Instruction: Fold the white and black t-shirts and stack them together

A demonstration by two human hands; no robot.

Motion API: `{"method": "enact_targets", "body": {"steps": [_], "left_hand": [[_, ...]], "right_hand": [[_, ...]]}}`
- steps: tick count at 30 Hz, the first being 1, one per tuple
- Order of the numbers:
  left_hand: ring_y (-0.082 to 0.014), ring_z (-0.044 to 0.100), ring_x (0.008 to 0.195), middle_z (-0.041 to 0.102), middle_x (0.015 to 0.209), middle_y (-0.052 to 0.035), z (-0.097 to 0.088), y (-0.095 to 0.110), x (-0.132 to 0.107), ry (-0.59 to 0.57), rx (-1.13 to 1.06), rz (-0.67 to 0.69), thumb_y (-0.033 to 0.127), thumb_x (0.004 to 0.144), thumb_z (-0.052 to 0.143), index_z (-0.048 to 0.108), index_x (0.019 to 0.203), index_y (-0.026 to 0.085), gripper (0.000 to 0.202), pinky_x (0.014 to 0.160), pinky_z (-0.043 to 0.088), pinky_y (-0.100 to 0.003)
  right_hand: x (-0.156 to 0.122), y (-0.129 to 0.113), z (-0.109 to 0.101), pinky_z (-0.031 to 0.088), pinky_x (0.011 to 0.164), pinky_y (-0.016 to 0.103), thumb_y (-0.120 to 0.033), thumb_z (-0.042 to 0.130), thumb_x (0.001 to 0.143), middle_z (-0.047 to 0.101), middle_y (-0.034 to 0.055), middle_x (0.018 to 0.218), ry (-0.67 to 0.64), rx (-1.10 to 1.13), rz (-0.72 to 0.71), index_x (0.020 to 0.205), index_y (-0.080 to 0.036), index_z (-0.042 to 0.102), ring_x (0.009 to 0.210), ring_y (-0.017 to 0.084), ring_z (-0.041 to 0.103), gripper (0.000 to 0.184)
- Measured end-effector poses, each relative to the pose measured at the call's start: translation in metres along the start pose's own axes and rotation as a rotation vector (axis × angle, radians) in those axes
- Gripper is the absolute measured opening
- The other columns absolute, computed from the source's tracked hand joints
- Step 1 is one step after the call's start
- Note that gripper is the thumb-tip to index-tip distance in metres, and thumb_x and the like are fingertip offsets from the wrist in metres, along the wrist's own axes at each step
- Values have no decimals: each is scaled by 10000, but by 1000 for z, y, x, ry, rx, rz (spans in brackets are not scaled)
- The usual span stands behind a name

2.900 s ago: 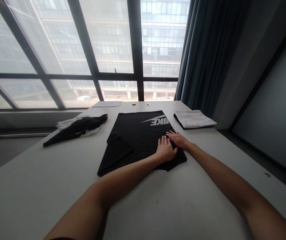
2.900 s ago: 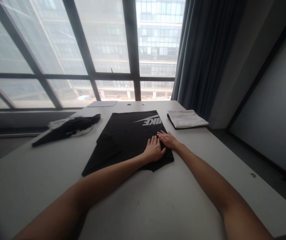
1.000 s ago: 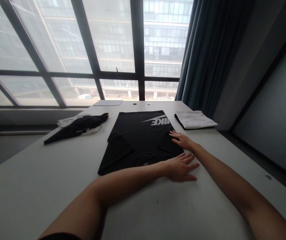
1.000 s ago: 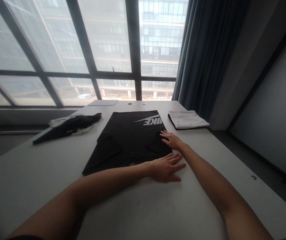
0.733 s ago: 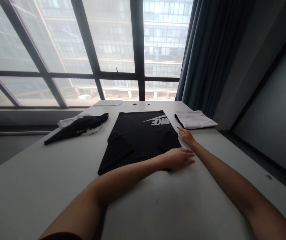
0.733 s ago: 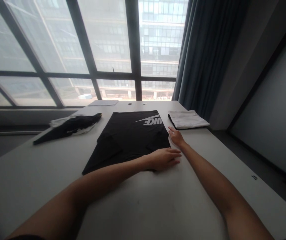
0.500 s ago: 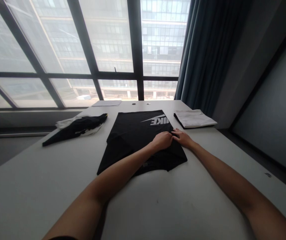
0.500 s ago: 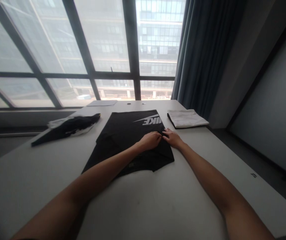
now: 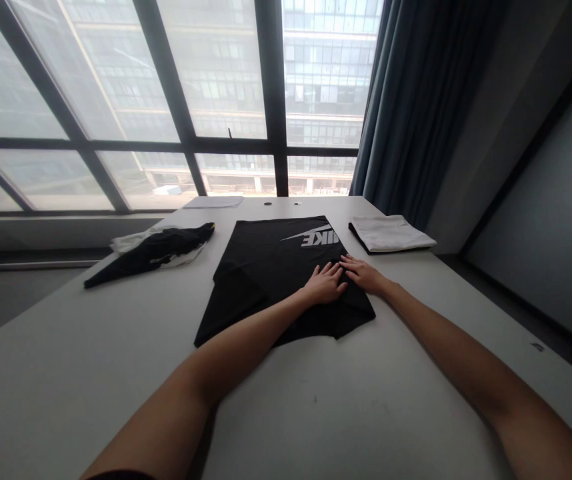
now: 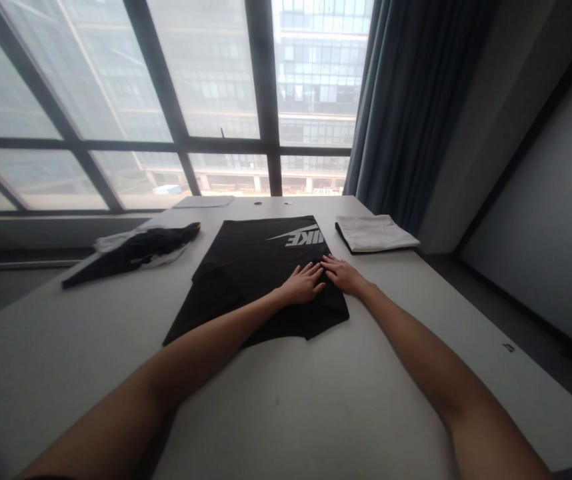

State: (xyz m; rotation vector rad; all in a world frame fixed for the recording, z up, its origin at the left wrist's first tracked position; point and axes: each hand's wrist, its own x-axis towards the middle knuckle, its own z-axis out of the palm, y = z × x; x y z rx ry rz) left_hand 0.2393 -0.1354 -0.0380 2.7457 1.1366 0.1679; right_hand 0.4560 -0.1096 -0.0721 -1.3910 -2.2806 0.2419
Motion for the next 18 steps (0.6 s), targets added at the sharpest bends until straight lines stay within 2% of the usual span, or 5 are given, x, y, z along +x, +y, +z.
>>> {"method": "enact_targets", "body": {"steps": [3, 6, 10, 18], "left_hand": [[-303, 131, 1546, 179, 1674, -101, -1, 0, -1, 0, -4, -7, 534, 1028, 313, 232, 1600, 188, 673, 1218, 128, -589], [-294, 118, 1550, 170, 1673, -118, 1, 0, -1, 11, 2, -21, 544, 1024, 305, 233, 1599, 165, 692, 1221, 124, -577], [-296, 113, 1550, 154, 1667, -166, 4, -1, 1, 20, 19, -60, 572, 1012, 315, 262, 1584, 109, 738, 1226, 116, -552], [-300, 119, 1549, 153, 1666, -173, 4, -2, 1, 12, 21, -61, 588, 1008, 301, 274, 1579, 96, 754, 1225, 119, -546]], "right_hand": [[0, -3, -1, 203, 1210, 593, -308, 432, 983, 329, 55, 1623, -84, -51, 46, 1505, -277, 477, 1523, 275, 229, 525], [-1, -4, -2, 181, 1208, 594, -360, 416, 1004, 287, 41, 1642, -99, -62, 47, 1540, -311, 411, 1533, 260, 191, 538], [-2, -5, -2, 171, 1205, 598, -404, 398, 1016, 284, 51, 1645, -102, -84, 46, 1550, -306, 393, 1534, 264, 187, 543], [0, -12, -1, 134, 1190, 651, -439, 390, 1015, 233, 77, 1657, -110, -141, 182, 1568, -275, 361, 1537, 313, 156, 578]]}}
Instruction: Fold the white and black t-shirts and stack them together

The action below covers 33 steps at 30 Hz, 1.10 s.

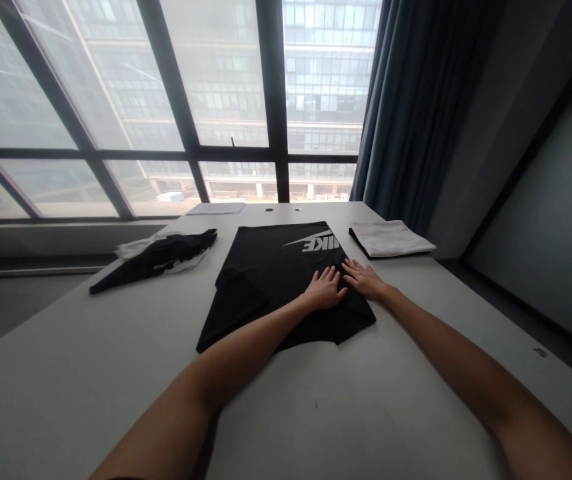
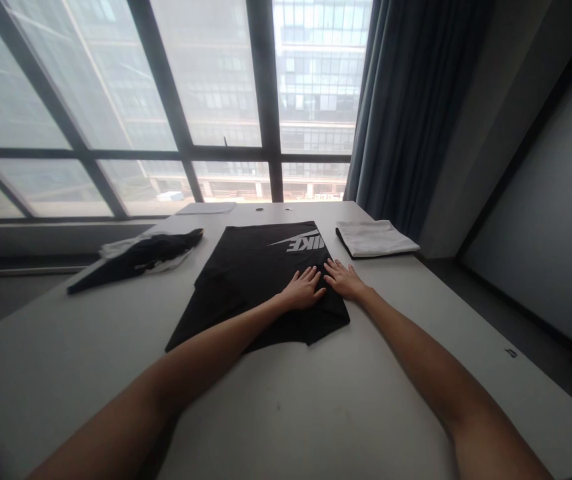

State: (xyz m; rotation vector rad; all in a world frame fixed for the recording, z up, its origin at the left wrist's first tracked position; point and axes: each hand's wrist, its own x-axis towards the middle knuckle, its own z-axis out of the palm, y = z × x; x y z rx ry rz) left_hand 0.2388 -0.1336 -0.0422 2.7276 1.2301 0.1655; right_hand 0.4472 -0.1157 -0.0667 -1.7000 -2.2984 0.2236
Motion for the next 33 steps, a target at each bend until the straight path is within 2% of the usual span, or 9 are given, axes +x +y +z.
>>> {"method": "enact_targets", "body": {"steps": [9, 11, 15, 18, 20, 23, 25, 28, 33], "left_hand": [[-293, 118, 1550, 162, 1665, -171, -1, -1, -1, -1, -2, 5, 597, 1003, 297, 281, 1577, 97, 761, 1227, 117, -539], [-289, 118, 1551, 165, 1666, -167, -1, -1, -1, 3, -3, 4, 593, 1002, 301, 285, 1576, 109, 751, 1228, 120, -535], [-293, 120, 1550, 168, 1665, -167, -1, 1, -2, 8, -5, -3, 580, 1002, 305, 295, 1572, 113, 737, 1226, 122, -542], [-297, 124, 1549, 167, 1665, -171, -2, 1, -2, 11, -12, -1, 581, 999, 311, 296, 1572, 108, 742, 1224, 124, -545], [-300, 124, 1548, 162, 1665, -174, -2, 1, -2, 11, -16, 2, 582, 998, 313, 291, 1573, 101, 750, 1223, 128, -546], [-299, 126, 1548, 167, 1664, -173, -2, 1, -2, 12, -22, 1, 587, 999, 311, 277, 1578, 110, 751, 1224, 129, -545], [-296, 132, 1548, 170, 1666, -166, -2, 2, -3, 13, -22, -3, 591, 996, 317, 278, 1579, 128, 746, 1224, 130, -545], [-292, 141, 1547, 174, 1667, -155, -2, 1, -3, 10, -18, -5, 598, 993, 321, 292, 1575, 142, 740, 1225, 131, -539], [-300, 144, 1545, 185, 1665, -159, -1, 0, -2, 16, -11, -1, 615, 995, 302, 303, 1570, 130, 752, 1224, 141, -540]], "right_hand": [[-4, 17, -9, 164, 1204, 618, -461, 481, 974, 274, 55, 1646, -29, 69, -128, 1535, -303, 420, 1529, 294, 202, 586], [-4, 22, -10, 195, 1219, 569, -443, 454, 983, 333, 66, 1623, 22, 102, -128, 1512, -270, 466, 1517, 278, 247, 557], [-4, 25, -13, 265, 1231, 472, -336, 379, 990, 475, 84, 1543, 224, 211, -113, 1480, -196, 519, 1480, 249, 346, 529], [-6, 19, -16, 277, 1233, 458, -297, 388, 971, 495, 46, 1531, 309, 249, -154, 1492, -220, 505, 1488, 232, 329, 539], [-6, 12, -15, 274, 1229, 481, -295, 393, 970, 504, 33, 1523, 263, 225, -195, 1473, -242, 529, 1495, 232, 312, 524], [-5, 1, -10, 271, 1208, 551, -328, 397, 982, 526, 43, 1503, 113, 157, -219, 1407, -256, 598, 1485, 262, 333, 476], [-4, -2, -6, 282, 1197, 565, -340, 358, 1004, 527, 56, 1500, 96, 127, -195, 1381, -244, 620, 1478, 269, 349, 469], [-2, 0, -3, 304, 1196, 533, -330, 304, 1022, 528, 74, 1500, 199, 101, -126, 1378, -209, 620, 1471, 262, 363, 491], [-1, 4, -3, 323, 1201, 495, -312, 301, 1012, 583, 53, 1450, 376, 106, -53, 1358, -232, 636, 1441, 256, 415, 488]]}}
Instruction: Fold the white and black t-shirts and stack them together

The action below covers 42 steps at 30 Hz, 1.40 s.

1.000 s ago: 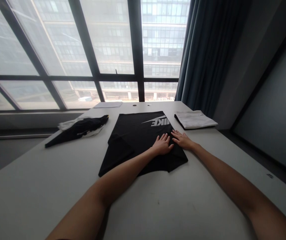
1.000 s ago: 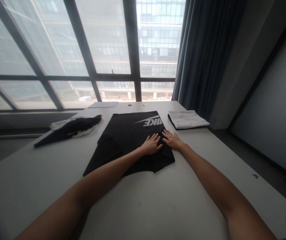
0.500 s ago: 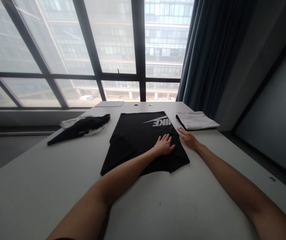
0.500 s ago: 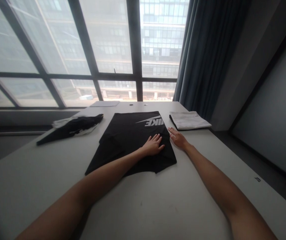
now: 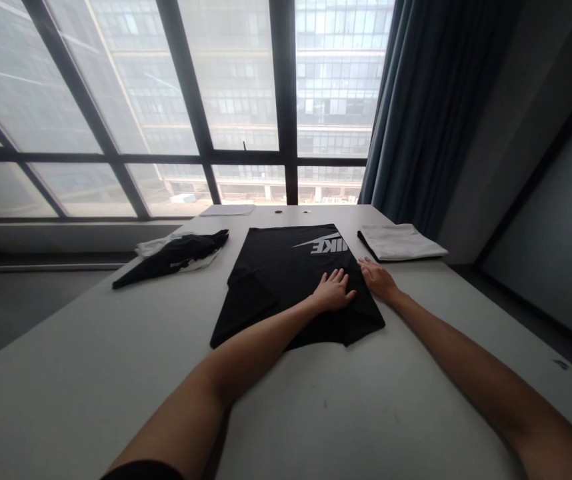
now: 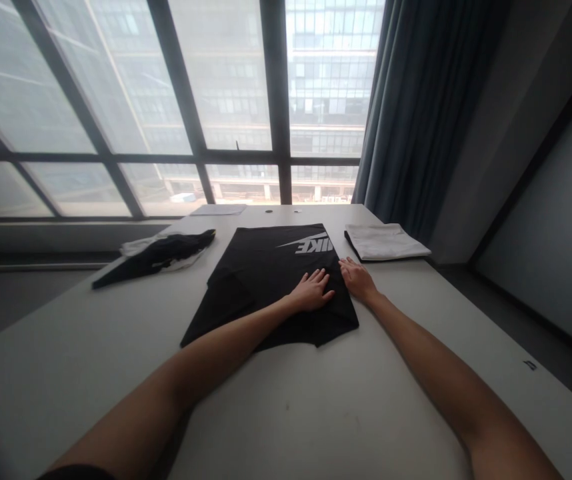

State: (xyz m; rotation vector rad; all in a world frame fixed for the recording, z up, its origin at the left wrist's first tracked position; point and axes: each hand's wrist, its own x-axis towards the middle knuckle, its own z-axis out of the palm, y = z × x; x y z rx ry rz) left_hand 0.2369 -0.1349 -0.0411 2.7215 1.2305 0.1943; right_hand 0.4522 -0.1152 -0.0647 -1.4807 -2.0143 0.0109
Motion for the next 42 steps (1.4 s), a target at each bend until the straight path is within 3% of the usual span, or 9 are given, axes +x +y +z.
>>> {"method": "enact_targets", "body": {"steps": [4, 7, 13, 18, 21, 23, 29, 35, 42], "left_hand": [[-300, 153, 1543, 191, 1664, -158, 1, -1, 0, 1, -1, -3, 607, 993, 318, 313, 1565, 129, 746, 1224, 144, -535], [-294, 155, 1544, 194, 1664, -151, 1, 0, 0, 6, -4, -6, 605, 992, 320, 319, 1564, 141, 737, 1226, 146, -530], [-301, 161, 1541, 205, 1659, -164, 0, 0, 0, 11, 2, 4, 600, 992, 321, 314, 1564, 99, 761, 1224, 149, -542], [-309, 163, 1540, 204, 1658, -166, 0, 0, -1, 10, 7, 5, 596, 995, 317, 313, 1564, 87, 764, 1224, 150, -547], [-306, 164, 1540, 208, 1658, -165, 0, 0, 0, 9, 14, 5, 596, 995, 319, 311, 1566, 89, 763, 1225, 152, -541], [-304, 165, 1540, 208, 1658, -163, 0, 0, 0, 9, 16, 4, 597, 994, 322, 313, 1566, 93, 762, 1226, 152, -536], [-302, 164, 1541, 208, 1659, -157, 2, -1, -1, 16, 19, 2, 602, 996, 317, 321, 1566, 107, 755, 1227, 150, -532], [-302, 168, 1540, 210, 1658, -161, -1, 1, -2, 14, 11, 3, 594, 997, 326, 319, 1565, 103, 751, 1224, 150, -536], [-298, 155, 1543, 205, 1659, -167, -1, 2, -3, 6, 6, -12, 605, 993, 313, 307, 1571, 108, 762, 1228, 140, -529]], "right_hand": [[1, 1, 2, 325, 1201, 476, -285, 342, 982, 614, 95, 1410, 105, -22, 95, 1342, -183, 652, 1412, 286, 455, 485], [1, 1, 5, 334, 1201, 457, -263, 419, 937, 627, 73, 1397, 139, -19, 138, 1375, -213, 629, 1404, 287, 466, 488], [0, -2, 6, 350, 1196, 464, -264, 540, 871, 597, 74, 1433, -4, 2, 69, 1388, -215, 614, 1413, 297, 451, 524], [-1, -8, -1, 374, 1177, 400, -266, 482, 924, 640, 87, 1379, 69, 25, 81, 1267, -201, 703, 1370, 259, 510, 413], [-2, -11, -2, 386, 1159, 389, -269, 486, 934, 687, 86, 1309, -4, 2, 73, 1133, -209, 767, 1367, 256, 514, 349], [-2, -12, -2, 393, 1146, 386, -284, 491, 945, 685, 93, 1312, -43, -19, 75, 1103, -207, 778, 1364, 262, 516, 337], [-2, -12, -3, 407, 1130, 349, -319, 458, 977, 670, 90, 1337, 31, 18, 51, 1053, -207, 791, 1303, 247, 574, 359], [-1, -12, 0, 432, 1118, 400, -332, 458, 968, 679, 121, 1314, 78, 47, 4, 1132, -182, 761, 1255, 264, 607, 376], [-2, -10, 4, 442, 1114, 449, -348, 487, 950, 682, 124, 1304, 41, 54, -71, 1178, -186, 733, 1271, 282, 591, 372]]}}
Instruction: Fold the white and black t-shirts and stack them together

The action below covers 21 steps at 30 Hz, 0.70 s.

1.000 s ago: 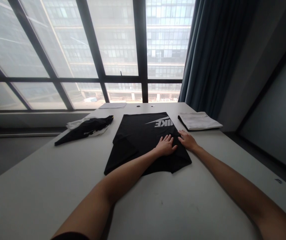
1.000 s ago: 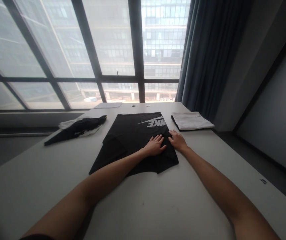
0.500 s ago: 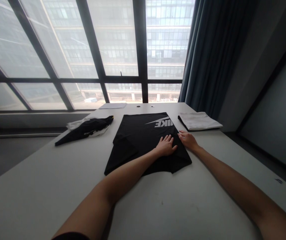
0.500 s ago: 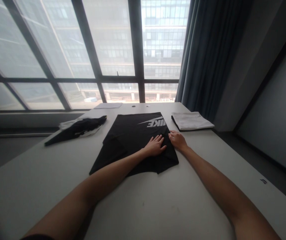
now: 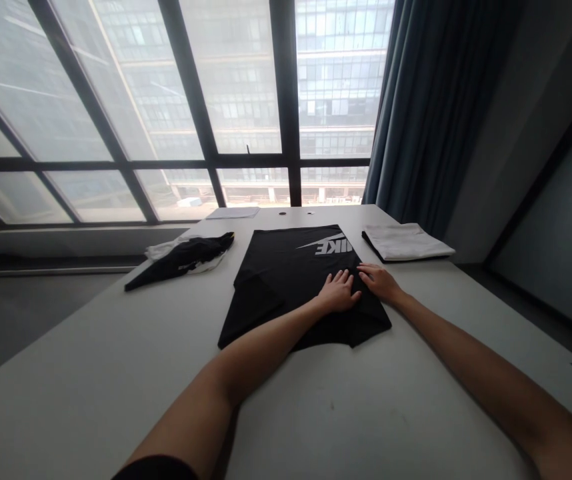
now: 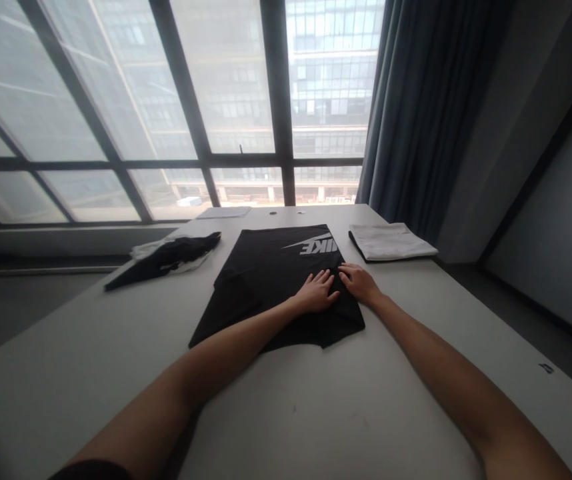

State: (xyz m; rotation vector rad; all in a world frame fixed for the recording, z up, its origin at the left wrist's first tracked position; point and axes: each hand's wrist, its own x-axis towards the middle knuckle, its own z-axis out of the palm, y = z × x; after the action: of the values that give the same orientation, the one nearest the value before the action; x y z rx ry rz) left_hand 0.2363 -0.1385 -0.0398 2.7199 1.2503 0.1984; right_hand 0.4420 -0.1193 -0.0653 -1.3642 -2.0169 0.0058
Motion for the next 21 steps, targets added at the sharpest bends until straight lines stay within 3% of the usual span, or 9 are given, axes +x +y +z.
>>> {"method": "enact_targets", "body": {"steps": [13, 17, 21], "left_hand": [[-302, 140, 1544, 192, 1664, -168, 7, 0, -4, -1, -17, 18, 640, 991, 240, 264, 1579, 95, 802, 1228, 130, -542], [-322, 133, 1543, 183, 1667, -162, 0, 0, -3, -29, -80, 6, 672, 987, 234, 264, 1580, 114, 814, 1228, 128, -549], [-369, 166, 1528, 204, 1662, -163, -17, 0, -5, -58, -123, 13, 686, 988, 257, 280, 1574, 128, 810, 1203, 213, -569]], "right_hand": [[-4, 19, 12, 452, 1092, 499, -424, 468, 955, 685, 145, 1282, -16, 29, -57, 1210, -187, 711, 1240, 316, 605, 424], [-3, 18, 13, 453, 1093, 494, -426, 475, 947, 687, 140, 1280, -18, 40, -50, 1203, -195, 714, 1233, 311, 611, 420], [-3, 13, 12, 454, 1089, 497, -419, 472, 943, 683, 143, 1286, -32, 45, -40, 1196, -194, 716, 1241, 311, 604, 418]]}}
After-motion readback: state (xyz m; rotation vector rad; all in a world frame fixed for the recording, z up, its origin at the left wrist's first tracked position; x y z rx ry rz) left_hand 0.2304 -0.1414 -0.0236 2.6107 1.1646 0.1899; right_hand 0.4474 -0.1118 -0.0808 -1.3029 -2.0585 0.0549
